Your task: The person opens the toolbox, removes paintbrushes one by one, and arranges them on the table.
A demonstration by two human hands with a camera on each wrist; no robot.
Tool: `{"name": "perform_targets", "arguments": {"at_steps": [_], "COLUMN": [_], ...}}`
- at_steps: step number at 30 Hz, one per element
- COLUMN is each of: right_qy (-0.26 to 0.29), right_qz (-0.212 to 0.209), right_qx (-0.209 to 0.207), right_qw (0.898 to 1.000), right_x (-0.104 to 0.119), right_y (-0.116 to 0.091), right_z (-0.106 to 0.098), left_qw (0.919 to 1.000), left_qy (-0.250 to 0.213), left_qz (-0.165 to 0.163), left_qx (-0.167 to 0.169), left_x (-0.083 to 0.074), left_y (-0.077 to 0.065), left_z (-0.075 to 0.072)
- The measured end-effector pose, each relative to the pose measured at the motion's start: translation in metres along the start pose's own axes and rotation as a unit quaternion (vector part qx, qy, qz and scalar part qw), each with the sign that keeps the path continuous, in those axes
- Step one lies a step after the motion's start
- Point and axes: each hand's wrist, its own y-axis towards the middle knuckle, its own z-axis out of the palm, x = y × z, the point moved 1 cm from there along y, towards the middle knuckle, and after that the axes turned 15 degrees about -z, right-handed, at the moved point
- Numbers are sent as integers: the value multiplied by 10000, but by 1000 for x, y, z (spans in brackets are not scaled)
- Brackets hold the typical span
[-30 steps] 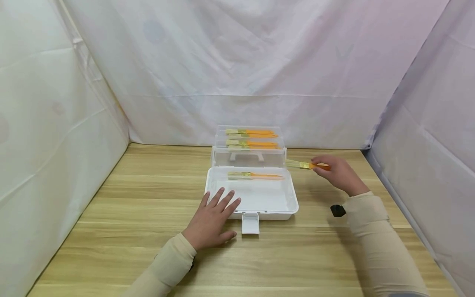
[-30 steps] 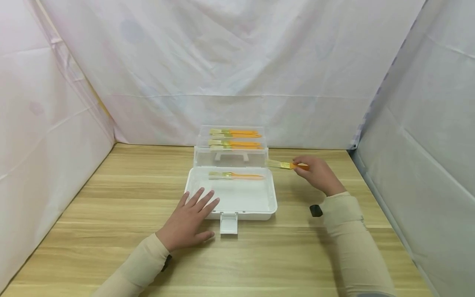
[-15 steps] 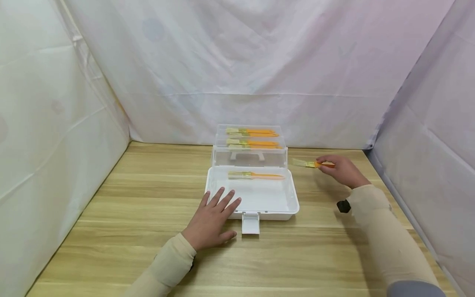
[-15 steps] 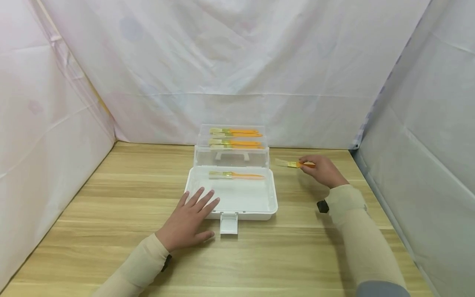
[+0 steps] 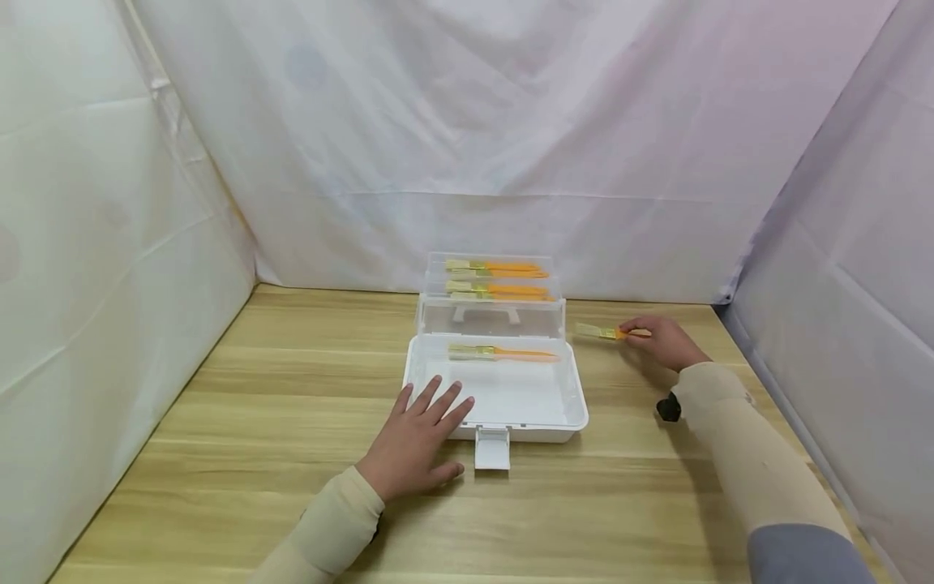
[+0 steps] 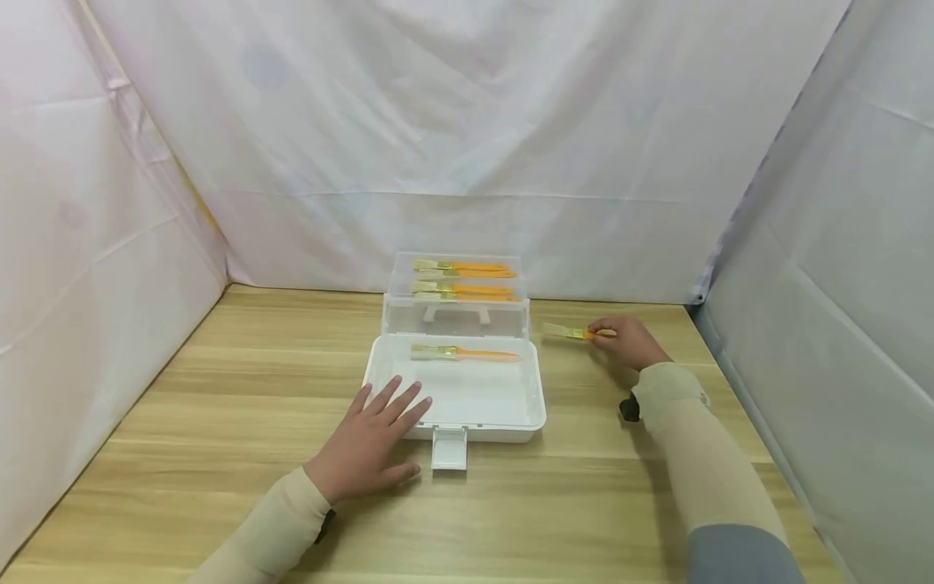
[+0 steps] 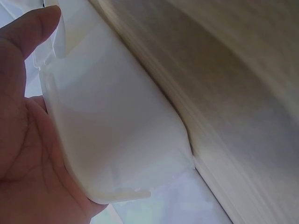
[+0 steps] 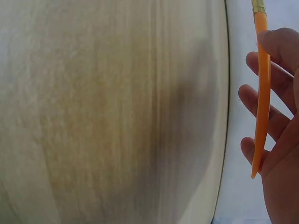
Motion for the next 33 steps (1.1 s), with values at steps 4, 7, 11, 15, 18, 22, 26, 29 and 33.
{"name": "perform_targets", "arguments": {"at_steps": [4, 7, 11, 15, 18, 22, 26, 29, 33], "right_qy": [16, 30, -58, -125, -135, -173, -246, -277, -328], "right_qz": [50, 6, 9, 156, 197, 144, 68, 3, -158], "right_qx": [49, 55, 114, 219, 254, 248, 196, 159, 207], "right_qw": [10000, 10000, 9999, 9996, 9994, 9994, 9995, 9995, 9991], "right_x": [-4, -7, -12, -15, -15, -14, -15, -18, -22], "right_y": [2, 4, 6, 8, 8, 7, 8, 8, 10], "right_z": [1, 2, 5, 7, 9, 12, 15, 16, 16], "left_qw": [10000, 10000, 9999, 9999, 9999, 9999, 9999, 9999, 9999], "left_qy": [32, -4, -76, -28, 34, 63, 61, 65, 105], "left_qz": [-29, -29, -31, -42, -58, -76, -71, -65, -49], "left_qx": [60, 80, 103, 110, 109, 116, 114, 102, 79], "left_x": [0, 1, 1, 0, 0, 0, -1, 0, 0], "left_y": [0, 0, 1, 1, 0, 0, -1, 0, 1], "left_z": [1, 1, 1, 1, 1, 2, 2, 3, 3]}}
